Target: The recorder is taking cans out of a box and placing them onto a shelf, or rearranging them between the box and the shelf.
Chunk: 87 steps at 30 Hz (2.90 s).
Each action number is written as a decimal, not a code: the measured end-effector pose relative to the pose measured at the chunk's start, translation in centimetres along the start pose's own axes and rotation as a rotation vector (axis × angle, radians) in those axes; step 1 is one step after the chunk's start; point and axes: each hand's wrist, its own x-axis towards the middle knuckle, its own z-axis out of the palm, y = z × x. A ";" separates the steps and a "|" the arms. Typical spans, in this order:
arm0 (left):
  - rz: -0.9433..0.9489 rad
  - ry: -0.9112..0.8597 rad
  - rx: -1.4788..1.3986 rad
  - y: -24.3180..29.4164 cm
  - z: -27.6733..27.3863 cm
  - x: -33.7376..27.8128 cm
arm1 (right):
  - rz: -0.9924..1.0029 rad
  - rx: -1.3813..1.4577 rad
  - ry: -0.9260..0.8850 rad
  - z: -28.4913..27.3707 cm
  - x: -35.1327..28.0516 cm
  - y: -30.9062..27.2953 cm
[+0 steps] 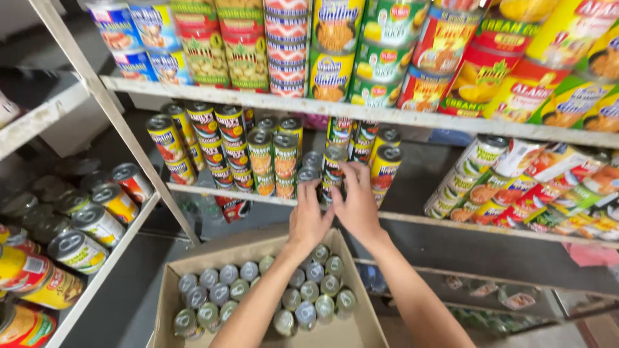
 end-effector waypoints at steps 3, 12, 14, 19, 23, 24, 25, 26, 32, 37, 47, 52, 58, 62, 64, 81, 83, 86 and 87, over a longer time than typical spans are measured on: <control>0.054 0.039 0.035 -0.5 1.3 1.2 | -0.077 -0.140 0.050 0.6 0.5 0.2; 0.128 0.118 0.030 -1.7 2.8 3.2 | -0.082 -0.132 0.096 2.6 1.0 1.6; 0.108 0.099 0.024 -1.7 2.9 3.8 | -0.123 -0.148 0.136 2.9 1.4 1.8; 0.054 0.035 0.026 -1.3 2.7 4.5 | -0.097 -0.055 0.229 4.0 2.0 3.6; -0.015 -0.006 0.011 -2.4 3.8 4.9 | 0.133 0.068 0.179 5.7 1.8 7.2; -0.003 0.018 -0.003 -3.0 4.4 5.0 | 0.120 0.099 0.184 6.0 1.7 7.9; 0.000 0.017 -0.004 -2.4 3.8 5.0 | 0.120 0.098 0.187 6.0 1.7 8.1; -0.039 -0.019 0.001 -1.8 3.3 4.9 | 0.169 0.080 0.165 6.0 1.5 8.3; -0.037 -0.036 -0.005 -2.2 3.6 4.9 | 0.286 0.229 0.096 5.8 0.8 8.8; 0.021 0.031 0.003 -1.4 3.6 4.3 | 0.267 0.365 0.100 5.6 0.2 8.6; 0.127 0.072 -0.183 0.9 0.5 -0.7 | 0.175 0.248 0.206 2.9 -3.9 3.1; 0.047 0.032 -0.222 -1.6 0.6 -4.8 | 0.148 0.288 0.101 2.6 -6.7 0.9; 0.063 0.038 -0.253 -5.4 1.3 -10.0 | 0.270 0.389 -0.061 4.4 -11.2 0.8; -0.092 -0.023 -0.213 -6.4 0.3 -12.8 | 0.274 0.325 -0.097 5.7 -13.9 1.1; -0.139 -0.048 -0.198 -6.6 -0.3 -13.9 | 0.295 0.289 -0.117 6.3 -15.2 1.2; -0.434 -0.251 -0.144 -13.8 -5.0 -21.3 | 0.282 0.291 -0.361 11.1 -22.5 0.9; -0.375 -0.260 -0.315 -14.5 -5.5 -21.7 | 0.308 0.260 -0.401 11.6 -23.1 0.5; -0.516 -0.330 -0.580 -13.3 -7.2 -21.4 | 0.300 0.220 -0.445 12.2 -24.2 0.2; -0.720 -0.398 -0.673 -12.6 -7.9 -21.2 | 0.270 0.210 -0.447 12.3 -24.7 0.1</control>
